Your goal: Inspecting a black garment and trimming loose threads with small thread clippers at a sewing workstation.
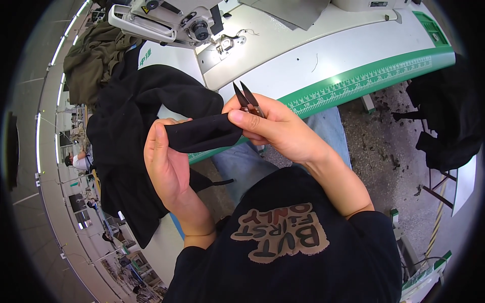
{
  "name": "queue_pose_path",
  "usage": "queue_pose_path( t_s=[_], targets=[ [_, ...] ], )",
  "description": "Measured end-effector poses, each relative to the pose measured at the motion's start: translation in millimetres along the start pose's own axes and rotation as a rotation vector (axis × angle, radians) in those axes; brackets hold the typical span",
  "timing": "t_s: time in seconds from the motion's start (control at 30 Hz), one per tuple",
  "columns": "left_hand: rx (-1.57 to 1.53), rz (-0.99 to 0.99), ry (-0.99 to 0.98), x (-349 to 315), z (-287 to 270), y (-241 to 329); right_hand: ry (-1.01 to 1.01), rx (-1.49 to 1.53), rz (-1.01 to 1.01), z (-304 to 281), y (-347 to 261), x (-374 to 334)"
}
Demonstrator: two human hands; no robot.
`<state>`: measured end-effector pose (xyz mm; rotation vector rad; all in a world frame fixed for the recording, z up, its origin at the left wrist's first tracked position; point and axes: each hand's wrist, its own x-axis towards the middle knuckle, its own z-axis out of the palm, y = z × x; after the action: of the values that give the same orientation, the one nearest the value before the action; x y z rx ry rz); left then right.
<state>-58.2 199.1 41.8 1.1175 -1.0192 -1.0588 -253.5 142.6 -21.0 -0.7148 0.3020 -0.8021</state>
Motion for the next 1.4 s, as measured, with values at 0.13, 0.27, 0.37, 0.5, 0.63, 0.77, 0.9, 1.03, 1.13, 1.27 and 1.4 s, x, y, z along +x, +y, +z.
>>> queue_pose_path(
  t_s=[0.13, 0.27, 0.37, 0.5, 0.63, 0.77, 0.9, 1.03, 1.13, 1.27, 1.4],
  targets=[
    [0.048, 0.011, -0.009, 3, -1, -1, -0.023, -0.078, -0.014, 2, -1, 0],
    [0.223, 0.002, 0.011, 2, 8, 5, -0.018, -0.168, -0.01, 3, -5, -1],
    [0.357, 0.004, -0.04, 3, 8, 11, -0.014, -0.204, 0.003, 3, -6, -1],
    [0.536, 0.049, -0.179, 6, 7, 13, -0.01, -0.226, -0.012, 4, -6, -1],
    [0.737, 0.28, -0.165, 8, 7, 6, 0.004, -0.233, -0.11, 7, -3, -1],
    [0.934, 0.681, -0.04, 8, 5, -6, 0.119, -0.575, -0.198, 11, -7, -6],
    [1.151, 0.843, 0.215, 2, 10, -15, 0.145, -0.808, -0.558, 9, 11, -2],
    [1.24, 0.715, 0.355, -27, 22, -8, 0.184, -1.013, -1.018, 3, 24, 7],
    [1.042, 0.358, 0.153, -47, 27, -3, 0.18, -1.093, -1.018, 5, 27, 2],
    [0.782, 0.311, 0.165, -36, 21, -21, 0.128, -1.129, -1.057, 8, 32, 1],
    [0.132, -0.083, 0.132, -35, 22, -17, 0.079, -1.146, -1.03, 3, 32, -2]
  ],
)
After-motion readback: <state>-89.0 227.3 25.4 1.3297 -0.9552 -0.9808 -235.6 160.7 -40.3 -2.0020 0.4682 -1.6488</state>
